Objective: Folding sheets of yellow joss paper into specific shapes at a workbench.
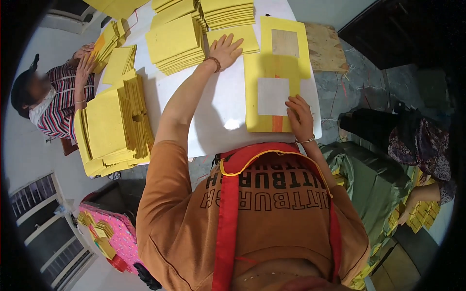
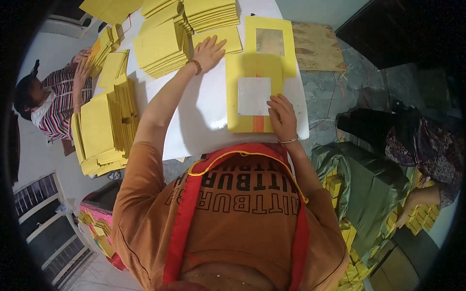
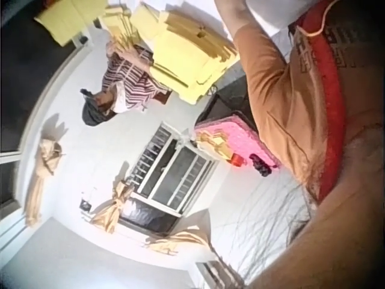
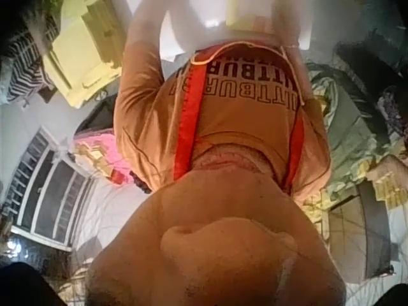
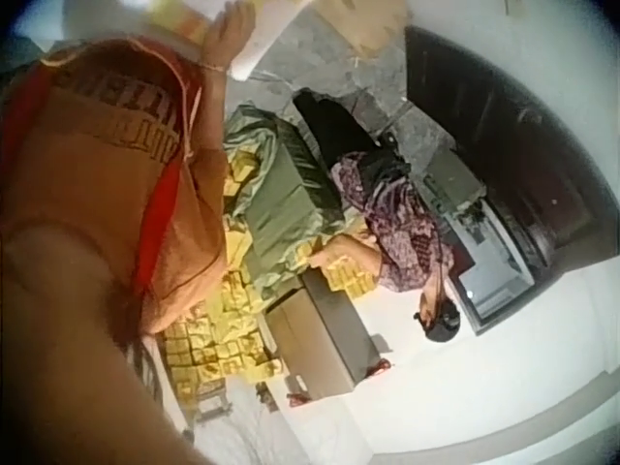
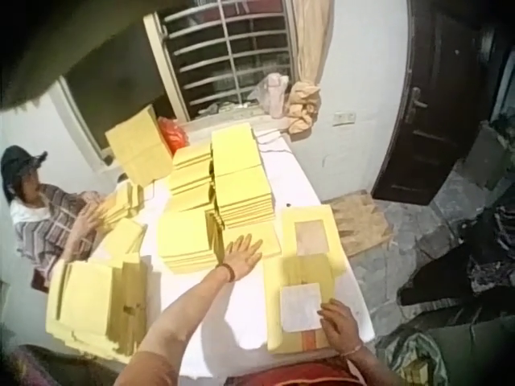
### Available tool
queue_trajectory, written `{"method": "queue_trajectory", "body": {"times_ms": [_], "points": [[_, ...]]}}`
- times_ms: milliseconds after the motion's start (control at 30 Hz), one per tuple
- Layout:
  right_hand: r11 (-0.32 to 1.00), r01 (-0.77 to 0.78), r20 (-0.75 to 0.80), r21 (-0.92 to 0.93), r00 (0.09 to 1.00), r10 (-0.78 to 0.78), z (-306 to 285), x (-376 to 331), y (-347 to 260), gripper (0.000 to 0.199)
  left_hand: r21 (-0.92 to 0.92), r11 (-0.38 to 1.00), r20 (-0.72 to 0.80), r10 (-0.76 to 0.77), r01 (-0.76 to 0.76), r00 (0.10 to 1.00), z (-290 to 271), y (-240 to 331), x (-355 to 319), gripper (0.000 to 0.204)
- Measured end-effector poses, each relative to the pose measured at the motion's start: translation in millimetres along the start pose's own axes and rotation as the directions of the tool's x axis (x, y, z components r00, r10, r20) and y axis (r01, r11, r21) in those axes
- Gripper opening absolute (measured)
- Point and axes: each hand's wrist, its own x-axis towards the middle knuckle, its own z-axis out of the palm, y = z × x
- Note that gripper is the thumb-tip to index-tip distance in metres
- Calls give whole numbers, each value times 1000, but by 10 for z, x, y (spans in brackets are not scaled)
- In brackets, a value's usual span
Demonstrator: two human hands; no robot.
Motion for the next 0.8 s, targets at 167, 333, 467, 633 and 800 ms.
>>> {"method": "queue_trajectory", "body": {"times_ms": [167,333,467,633,800], "points": [[998,52,21,-26,998,-51,9,-42,47,20,-298,938,-317,78,-177,945,-207,144,-152,37],[997,64,11,-45,998,-64,24,-44,94,20,-299,839,-378,333,-454,864,-346,911,-914,24],[994,91,4,-56,996,-91,1,-17,119,19,-206,858,-199,435,-471,878,-262,1337,-1439,38],[998,39,35,40,999,-41,-35,32,209,15,-129,847,-150,497,-515,855,-368,1379,-1530,55],[997,13,89,80,996,-21,-74,30,217,16,-17,839,-129,538,-544,833,-305,1388,-1547,48]]}}
